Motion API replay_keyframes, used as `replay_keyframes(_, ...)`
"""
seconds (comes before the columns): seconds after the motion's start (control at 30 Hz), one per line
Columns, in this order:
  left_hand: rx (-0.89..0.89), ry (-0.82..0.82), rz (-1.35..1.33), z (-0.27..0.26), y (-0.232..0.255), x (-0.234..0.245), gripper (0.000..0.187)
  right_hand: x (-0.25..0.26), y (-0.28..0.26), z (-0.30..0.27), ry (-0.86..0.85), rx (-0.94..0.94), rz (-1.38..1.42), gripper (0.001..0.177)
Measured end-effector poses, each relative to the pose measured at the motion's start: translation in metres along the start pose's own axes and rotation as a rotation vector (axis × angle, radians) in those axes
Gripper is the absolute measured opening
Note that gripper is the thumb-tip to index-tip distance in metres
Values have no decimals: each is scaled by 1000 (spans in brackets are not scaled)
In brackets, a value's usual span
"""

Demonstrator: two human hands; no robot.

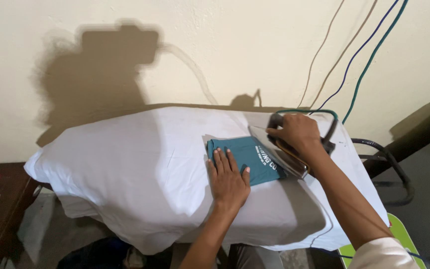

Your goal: The person irons a teal t-shirt on a white pillow, smoothing the fabric and folding it after ironing. They then pick up a pair of light blue jeans, lay them on the pillow, and begin ironing the denim fabric.

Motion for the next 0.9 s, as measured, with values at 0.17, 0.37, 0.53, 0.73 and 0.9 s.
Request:
replay_keyframes(0.17, -18, -139, -4, 1, 0, 15, 72, -6, 41, -10, -81, -195, 41, 65)
replay_keyframes(0.37, -228, 101, -57, 14, -8, 9, 76, -38, 37, -29, 713, 30, -307, 69)
replay_keyframes(0.53, -241, 78, -154, 12, -13, -25, 69, -114, 5, -29, 327, 24, 321, 49)
replay_keyframes(0.73, 0, 42, -387, -14, -2, -18, 77, -70, -12, -11, -7, 2, 885, 33)
replay_keyframes(0.9, 515, -263, -1985, 30, -20, 16, 95, 47, -41, -68, 221, 464, 934, 23)
Point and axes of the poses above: each hand's wrist, its own z-axis towards the middle knuckle, its own x-axis out of the back of the hand, y = z × x, the point moved 3 cm from there along z, towards the middle knuckle, and after that the axes turned 3 degrees about -z, right-handed, at the moved point
